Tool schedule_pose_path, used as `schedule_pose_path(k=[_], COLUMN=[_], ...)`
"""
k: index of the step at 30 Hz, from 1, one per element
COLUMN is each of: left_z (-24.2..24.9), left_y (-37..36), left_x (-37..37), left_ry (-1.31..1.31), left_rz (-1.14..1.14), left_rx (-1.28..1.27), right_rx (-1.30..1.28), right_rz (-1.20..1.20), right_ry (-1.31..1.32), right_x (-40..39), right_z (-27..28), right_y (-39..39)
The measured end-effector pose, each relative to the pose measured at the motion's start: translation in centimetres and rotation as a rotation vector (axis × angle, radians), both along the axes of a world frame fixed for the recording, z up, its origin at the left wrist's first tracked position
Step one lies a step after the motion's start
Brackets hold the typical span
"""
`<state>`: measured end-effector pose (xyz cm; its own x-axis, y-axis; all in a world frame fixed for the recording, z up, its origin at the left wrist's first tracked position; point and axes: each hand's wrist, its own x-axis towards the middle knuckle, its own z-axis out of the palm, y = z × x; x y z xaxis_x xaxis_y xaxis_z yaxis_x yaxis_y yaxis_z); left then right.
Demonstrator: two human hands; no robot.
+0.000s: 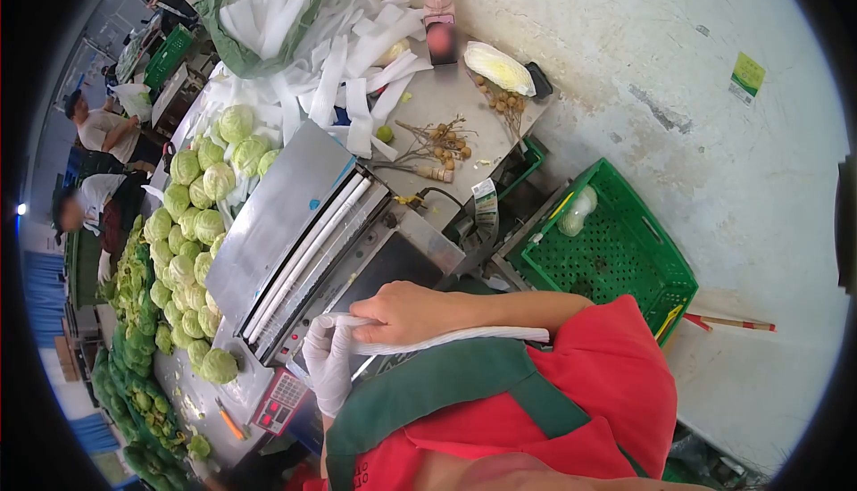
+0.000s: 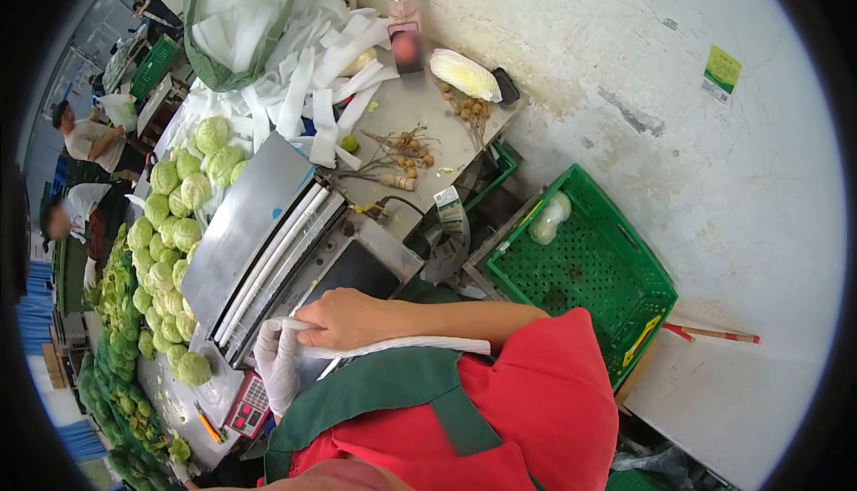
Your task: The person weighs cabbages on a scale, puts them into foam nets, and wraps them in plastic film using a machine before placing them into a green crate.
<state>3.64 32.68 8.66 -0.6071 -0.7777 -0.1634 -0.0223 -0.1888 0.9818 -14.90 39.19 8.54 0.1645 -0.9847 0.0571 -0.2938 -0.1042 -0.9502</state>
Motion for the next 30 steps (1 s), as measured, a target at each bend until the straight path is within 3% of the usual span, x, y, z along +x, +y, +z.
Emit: schedule_pose_path(k=[30], left_z=[-0.32], left_y=[0.2], left_x=[-0.38], left_ry=[0.009], left_rz=[0.028], left_rx=[0.03], right_rx=[0.027], right_rz=[0.018], right_ry=[-0.001], right_x=[-0.26], right_z=[-0.23], right_y=[0.02])
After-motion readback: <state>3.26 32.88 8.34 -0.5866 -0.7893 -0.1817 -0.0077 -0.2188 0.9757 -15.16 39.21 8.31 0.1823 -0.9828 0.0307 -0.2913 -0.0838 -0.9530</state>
